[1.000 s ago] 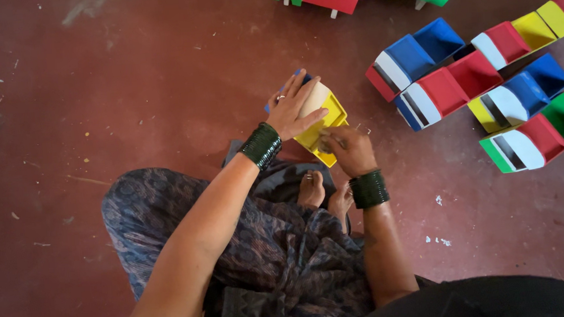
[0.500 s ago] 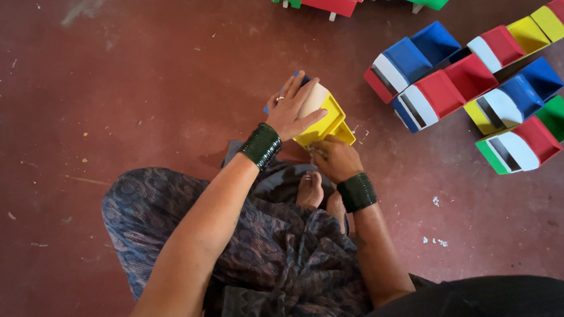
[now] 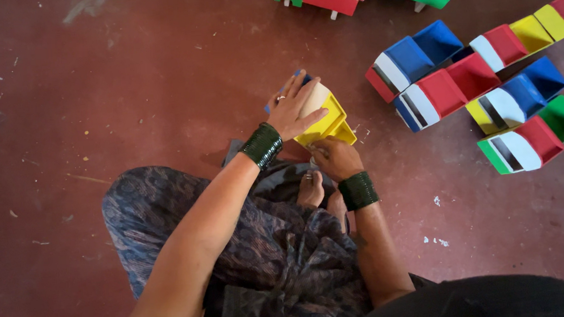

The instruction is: The person sits on the floor and assembles colorful toy pieces. They first wipe a toy piece with a cloth, then fit and press colored toy components together one at a time, holding each piece steady with one hand while attaching parts with the other.

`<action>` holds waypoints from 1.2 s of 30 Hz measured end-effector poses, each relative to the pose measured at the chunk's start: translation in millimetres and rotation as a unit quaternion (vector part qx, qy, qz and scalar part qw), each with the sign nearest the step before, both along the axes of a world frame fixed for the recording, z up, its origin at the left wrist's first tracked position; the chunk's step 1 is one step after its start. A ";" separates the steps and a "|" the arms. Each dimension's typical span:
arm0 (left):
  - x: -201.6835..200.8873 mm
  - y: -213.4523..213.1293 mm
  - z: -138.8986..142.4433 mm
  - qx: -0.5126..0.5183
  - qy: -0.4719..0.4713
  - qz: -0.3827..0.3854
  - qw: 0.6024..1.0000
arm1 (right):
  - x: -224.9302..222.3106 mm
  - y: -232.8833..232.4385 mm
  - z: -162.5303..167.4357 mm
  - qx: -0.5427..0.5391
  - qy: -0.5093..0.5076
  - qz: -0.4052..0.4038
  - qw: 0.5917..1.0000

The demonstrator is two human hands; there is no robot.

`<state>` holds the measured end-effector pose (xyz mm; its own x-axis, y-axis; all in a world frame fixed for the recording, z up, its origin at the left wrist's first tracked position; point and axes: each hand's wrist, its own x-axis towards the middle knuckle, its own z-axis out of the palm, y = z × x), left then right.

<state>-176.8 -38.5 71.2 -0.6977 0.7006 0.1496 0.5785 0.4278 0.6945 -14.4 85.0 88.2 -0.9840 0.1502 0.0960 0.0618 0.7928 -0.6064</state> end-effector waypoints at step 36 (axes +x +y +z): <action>15.4 8.4 12.3 -0.029 -0.026 0.023 0.999 | -2.6 29.0 -3.3 -0.281 0.217 -0.191 0.915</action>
<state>-161.4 -30.1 83.5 -0.7349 0.6743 0.0726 0.5218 0.4937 0.6957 -17.0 114.1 84.9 -0.7367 0.6209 0.2677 -0.0750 0.3184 -0.9450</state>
